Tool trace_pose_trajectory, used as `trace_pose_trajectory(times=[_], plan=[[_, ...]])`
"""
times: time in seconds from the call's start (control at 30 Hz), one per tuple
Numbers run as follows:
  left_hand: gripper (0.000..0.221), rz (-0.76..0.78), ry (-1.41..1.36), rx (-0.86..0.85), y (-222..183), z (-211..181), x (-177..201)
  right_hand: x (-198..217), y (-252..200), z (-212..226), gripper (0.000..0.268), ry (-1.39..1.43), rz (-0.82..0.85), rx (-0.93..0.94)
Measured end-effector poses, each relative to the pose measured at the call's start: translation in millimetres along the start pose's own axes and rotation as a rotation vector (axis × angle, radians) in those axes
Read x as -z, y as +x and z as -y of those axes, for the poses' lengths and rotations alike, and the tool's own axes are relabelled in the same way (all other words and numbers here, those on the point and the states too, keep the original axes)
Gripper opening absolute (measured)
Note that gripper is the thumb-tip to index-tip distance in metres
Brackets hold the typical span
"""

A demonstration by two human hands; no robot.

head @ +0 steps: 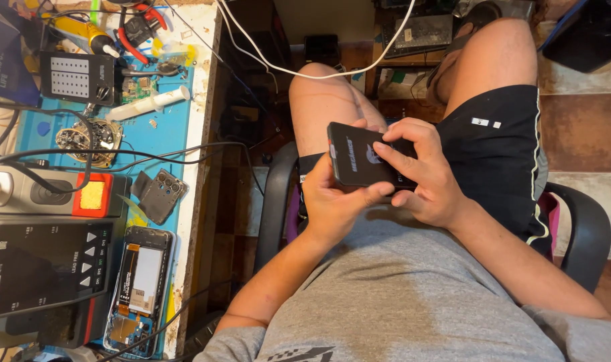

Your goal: Applying adhesive strips and assembling internal components of a mobile phone on a repair bench.

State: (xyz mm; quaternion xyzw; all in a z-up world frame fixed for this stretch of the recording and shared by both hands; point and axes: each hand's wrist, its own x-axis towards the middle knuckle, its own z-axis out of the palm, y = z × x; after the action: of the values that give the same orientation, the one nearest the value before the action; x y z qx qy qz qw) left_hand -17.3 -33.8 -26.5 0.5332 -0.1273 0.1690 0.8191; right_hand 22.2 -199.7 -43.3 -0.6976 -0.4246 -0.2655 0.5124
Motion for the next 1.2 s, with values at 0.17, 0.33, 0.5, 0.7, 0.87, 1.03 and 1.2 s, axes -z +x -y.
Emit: trace_pose_trajectory(times=[0.17,0.33,0.5,0.7,0.87,1.03,1.2], plan=[[0.050,-0.193,-0.257,0.126,11,22,8,10,2,3,0.084,0.100,0.042,-0.090],[0.037,-0.252,-0.381,0.327,18,19,20,14,8,14,0.058,0.077,0.067,-0.012],[0.032,-0.330,-0.385,0.418,24,22,29,4,2,10,0.031,0.015,0.084,0.054],[0.036,-0.297,0.003,0.517,40,21,25,-7,-15,6,0.032,-0.105,0.087,-0.037],[0.046,-0.049,0.299,0.469,54,35,20,-11,-38,-2,0.030,-0.184,0.043,-0.318],[0.054,0.131,0.449,0.550,63,5,21,-5,-28,1,0.044,0.188,-0.077,-0.686],[0.059,0.093,0.383,0.659,69,-15,23,-7,-24,5,0.047,0.586,-0.232,-0.890]])
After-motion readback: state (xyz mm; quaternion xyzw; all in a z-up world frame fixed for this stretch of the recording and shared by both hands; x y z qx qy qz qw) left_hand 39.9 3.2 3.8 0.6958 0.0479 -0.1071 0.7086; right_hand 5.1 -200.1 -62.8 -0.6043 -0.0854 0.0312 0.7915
